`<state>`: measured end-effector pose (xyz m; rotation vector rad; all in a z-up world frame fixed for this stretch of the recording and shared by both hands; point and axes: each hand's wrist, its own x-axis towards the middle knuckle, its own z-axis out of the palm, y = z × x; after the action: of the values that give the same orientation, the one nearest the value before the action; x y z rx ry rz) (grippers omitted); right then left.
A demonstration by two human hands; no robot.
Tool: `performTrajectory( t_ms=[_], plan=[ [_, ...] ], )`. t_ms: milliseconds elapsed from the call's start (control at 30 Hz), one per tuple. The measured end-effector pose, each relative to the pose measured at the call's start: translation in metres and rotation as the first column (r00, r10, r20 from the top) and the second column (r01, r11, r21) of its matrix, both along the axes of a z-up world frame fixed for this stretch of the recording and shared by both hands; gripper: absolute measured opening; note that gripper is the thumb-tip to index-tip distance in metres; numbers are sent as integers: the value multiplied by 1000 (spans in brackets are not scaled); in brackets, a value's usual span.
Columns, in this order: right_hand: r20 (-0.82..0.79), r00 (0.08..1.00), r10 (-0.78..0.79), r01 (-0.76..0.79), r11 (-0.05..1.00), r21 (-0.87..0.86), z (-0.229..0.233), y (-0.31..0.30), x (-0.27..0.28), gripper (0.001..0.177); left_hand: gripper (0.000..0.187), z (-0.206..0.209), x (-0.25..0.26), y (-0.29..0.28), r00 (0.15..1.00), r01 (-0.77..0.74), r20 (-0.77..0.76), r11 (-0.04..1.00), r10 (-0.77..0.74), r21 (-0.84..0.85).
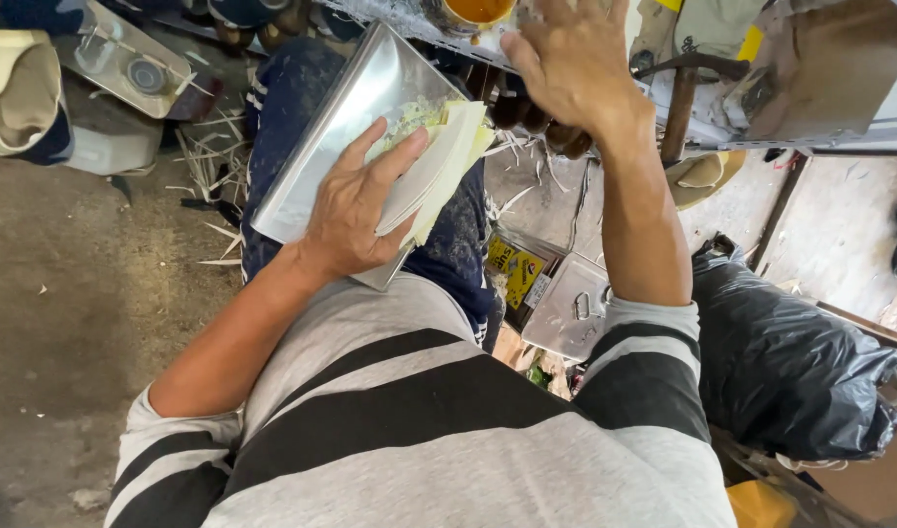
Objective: Applying adhesive to shoe upper components by pressing them onto a glue-covered metal tray and then stacking the pieces.
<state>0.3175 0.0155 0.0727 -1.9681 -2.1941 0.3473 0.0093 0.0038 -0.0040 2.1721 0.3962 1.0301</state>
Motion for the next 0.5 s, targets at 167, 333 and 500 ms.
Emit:
performTrajectory(
  t_ms=[167, 333, 500],
  plan=[
    [-100, 994, 43, -31, 992, 125, 50, -54, -20, 56, 65, -4, 4, 1, 1000, 0, -30, 1000, 1, 14],
    [-250, 962, 110, -15, 935, 354, 1, -86, -34, 50, 67, 2, 6, 4, 998, 21, -61, 1000, -22, -21],
    [-296, 944, 146, -54, 953, 299, -60, -85, -49, 57, 64, -1, 5, 1, 998, 16, -59, 1000, -17, -27]
  ],
)
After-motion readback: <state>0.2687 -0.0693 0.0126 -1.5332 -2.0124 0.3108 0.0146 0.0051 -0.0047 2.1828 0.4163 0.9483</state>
